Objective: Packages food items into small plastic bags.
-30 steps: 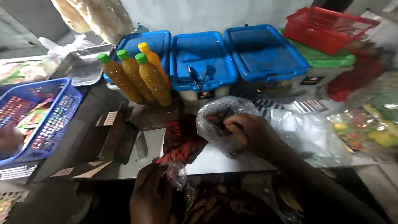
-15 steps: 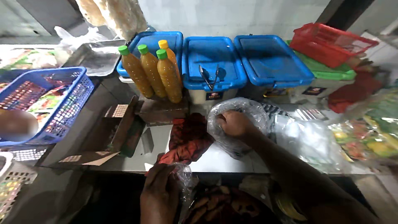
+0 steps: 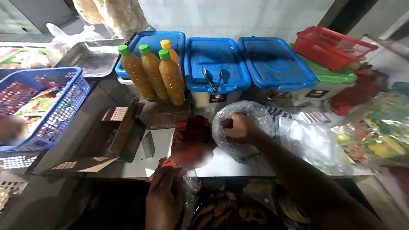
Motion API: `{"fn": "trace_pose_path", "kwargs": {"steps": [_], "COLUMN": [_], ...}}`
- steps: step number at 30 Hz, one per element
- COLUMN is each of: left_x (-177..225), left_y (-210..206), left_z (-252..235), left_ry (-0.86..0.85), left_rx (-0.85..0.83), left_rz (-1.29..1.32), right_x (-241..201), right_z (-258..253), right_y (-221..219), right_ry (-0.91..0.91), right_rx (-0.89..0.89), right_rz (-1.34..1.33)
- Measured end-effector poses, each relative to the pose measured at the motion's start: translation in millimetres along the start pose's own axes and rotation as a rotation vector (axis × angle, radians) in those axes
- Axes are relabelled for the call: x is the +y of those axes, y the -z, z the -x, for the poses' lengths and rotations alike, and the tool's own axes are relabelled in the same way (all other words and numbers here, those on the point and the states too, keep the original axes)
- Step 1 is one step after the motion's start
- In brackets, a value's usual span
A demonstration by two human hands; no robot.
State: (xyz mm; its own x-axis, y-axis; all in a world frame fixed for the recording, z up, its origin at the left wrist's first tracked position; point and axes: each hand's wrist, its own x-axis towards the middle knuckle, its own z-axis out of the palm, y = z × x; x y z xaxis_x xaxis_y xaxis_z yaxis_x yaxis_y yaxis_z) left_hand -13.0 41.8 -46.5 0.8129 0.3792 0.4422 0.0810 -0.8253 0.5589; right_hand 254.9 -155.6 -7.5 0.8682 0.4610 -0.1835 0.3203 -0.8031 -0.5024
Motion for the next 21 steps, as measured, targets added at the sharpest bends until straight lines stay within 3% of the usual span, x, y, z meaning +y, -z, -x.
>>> {"fn": "trace_pose_path", "kwargs": {"steps": [5,10,12,16,21], "left_x": [-2,8,15,29,19], "left_y": [-8,-25,-37,-49,-47], "left_z": [-13,-38,-48,-60,-57], "left_ry": [0.001,0.039,0.075,0.182,0.196], "left_rx": [-0.047,-0.135,-0.175,-0.293,-0.265], "left_rz": [-0.004,-0.002,-0.006,0.022,0.149], "right_x": [11,4,-5,-32,-42], "right_z": [29,74,89,105,94], "right_y": [30,52,33,-28,-69], "right_ry": [0.084,0.112,0.163,0.242,0.097], "right_rx": [0.156,0.164,0.115,0.056,0.078], "right_rz": [-0.211,-0.963,-1.185,-1.363,-1.243]}}
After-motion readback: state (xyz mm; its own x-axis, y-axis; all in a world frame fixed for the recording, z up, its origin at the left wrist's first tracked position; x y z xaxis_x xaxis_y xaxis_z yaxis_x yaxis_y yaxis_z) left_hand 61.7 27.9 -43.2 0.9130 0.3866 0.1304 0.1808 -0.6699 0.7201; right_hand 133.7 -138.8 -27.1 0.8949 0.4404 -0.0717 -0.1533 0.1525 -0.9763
